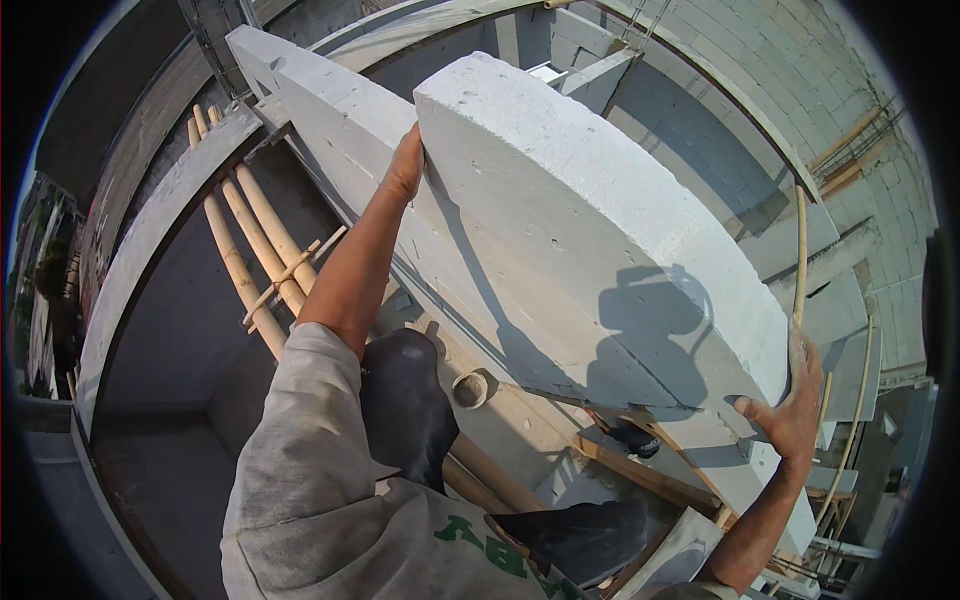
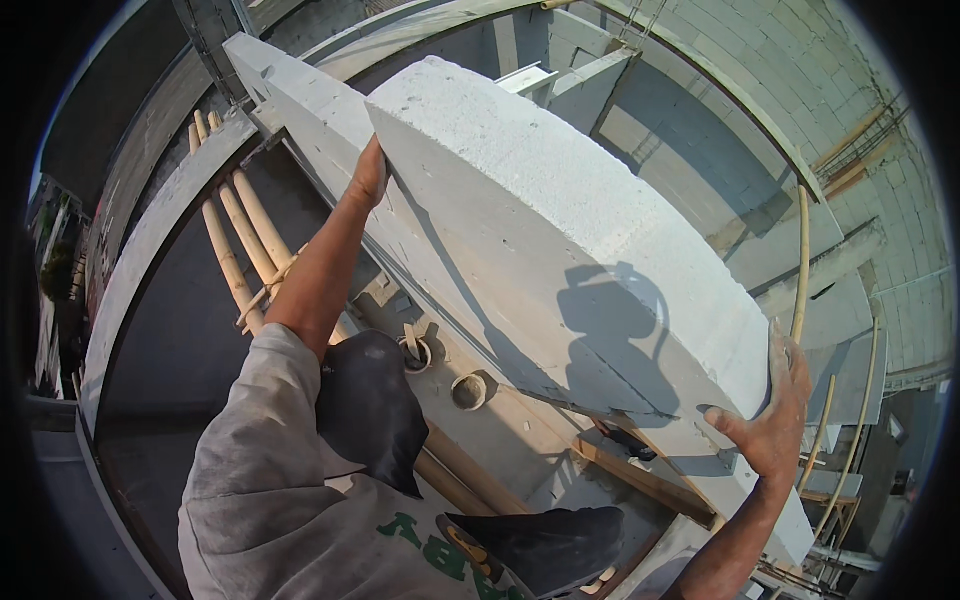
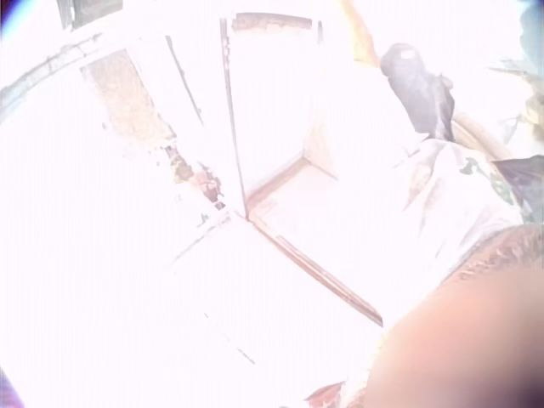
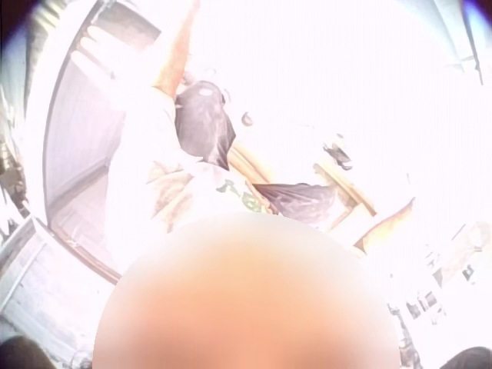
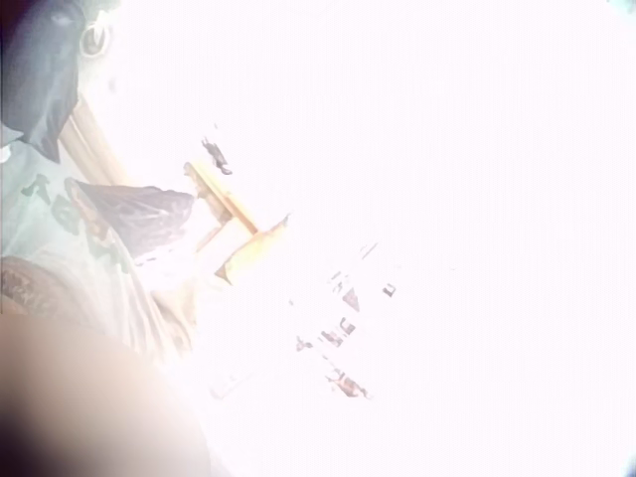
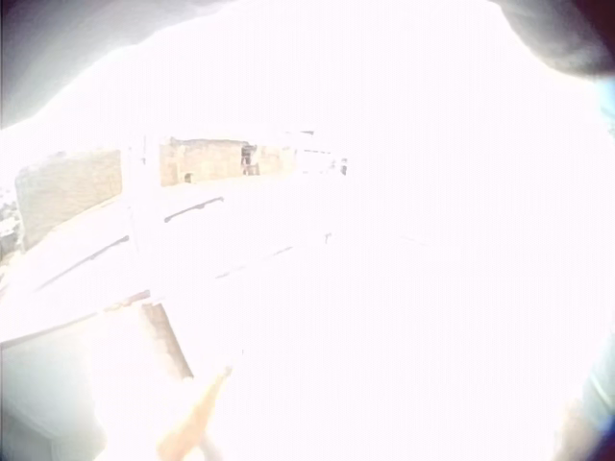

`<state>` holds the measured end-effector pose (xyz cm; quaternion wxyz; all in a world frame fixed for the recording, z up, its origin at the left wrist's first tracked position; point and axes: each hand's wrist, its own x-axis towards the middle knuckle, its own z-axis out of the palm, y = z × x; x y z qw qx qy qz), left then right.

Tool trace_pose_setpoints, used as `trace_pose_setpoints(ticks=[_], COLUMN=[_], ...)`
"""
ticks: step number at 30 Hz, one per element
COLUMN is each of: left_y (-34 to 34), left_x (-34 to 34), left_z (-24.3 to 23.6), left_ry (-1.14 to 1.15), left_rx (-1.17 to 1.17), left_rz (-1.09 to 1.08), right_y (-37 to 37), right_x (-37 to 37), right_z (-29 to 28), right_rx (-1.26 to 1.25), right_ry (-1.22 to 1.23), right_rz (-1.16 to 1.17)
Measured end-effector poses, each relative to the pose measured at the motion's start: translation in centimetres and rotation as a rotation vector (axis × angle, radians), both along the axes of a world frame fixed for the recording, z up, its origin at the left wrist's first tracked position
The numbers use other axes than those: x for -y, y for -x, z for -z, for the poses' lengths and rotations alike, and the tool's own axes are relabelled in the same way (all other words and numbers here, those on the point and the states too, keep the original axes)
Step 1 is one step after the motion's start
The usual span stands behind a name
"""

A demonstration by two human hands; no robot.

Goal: The person builds a wall by shaping lightweight concrete blocks with a machete, then cementing them together with mortar using a trowel.

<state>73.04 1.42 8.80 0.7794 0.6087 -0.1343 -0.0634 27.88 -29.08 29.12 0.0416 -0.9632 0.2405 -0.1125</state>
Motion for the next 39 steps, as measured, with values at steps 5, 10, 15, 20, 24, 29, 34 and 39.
trace_pose_setpoints(ticks=[5, 10, 15, 20, 24, 29, 34, 39], left_y=[-0.1, -1.0, -1.5, -3.3, -3.1, -2.8, -3.7, -4.0], left_x=[0.1, 0.6, 0.6, -0.7, -0.2, 0.3, 0.0, -0.1], left_z=[1.3, 1.2, 1.6, 2.5, 2.7, 2.7, 3.5, 3.6], left_ry=[0.097, 0.003, -0.072, -0.220, -0.238, -0.188, -0.263, -0.261], left_rx=[-0.074, 0.170, 0.190, 0.227, 0.239, 0.197, 0.227, 0.233], left_rz=[0.117, 0.178, 0.254, 0.312, 0.308, 0.273, 0.263, 0.306], right_y=[-0.6, -0.1, -0.7, -1.0, -0.8, -0.5, -0.9, -0.6], right_x=[0.0, 0.4, 0.2, -0.2, -0.1, 0.3, 0.0, 0.4], right_z=[0.5, 0.0, 0.4, 0.6, 0.5, 0.7, 0.7, 0.7], right_rx=[-0.032, -0.088, -0.098, -0.084, -0.094, -0.067, -0.061, -0.062], right_ry=[-0.082, 0.009, -0.020, -0.009, -0.008, -0.005, -0.030, -0.023], right_rz=[0.011, 0.042, 0.052, 0.046, 0.053, 0.027, 0.051, 0.042])
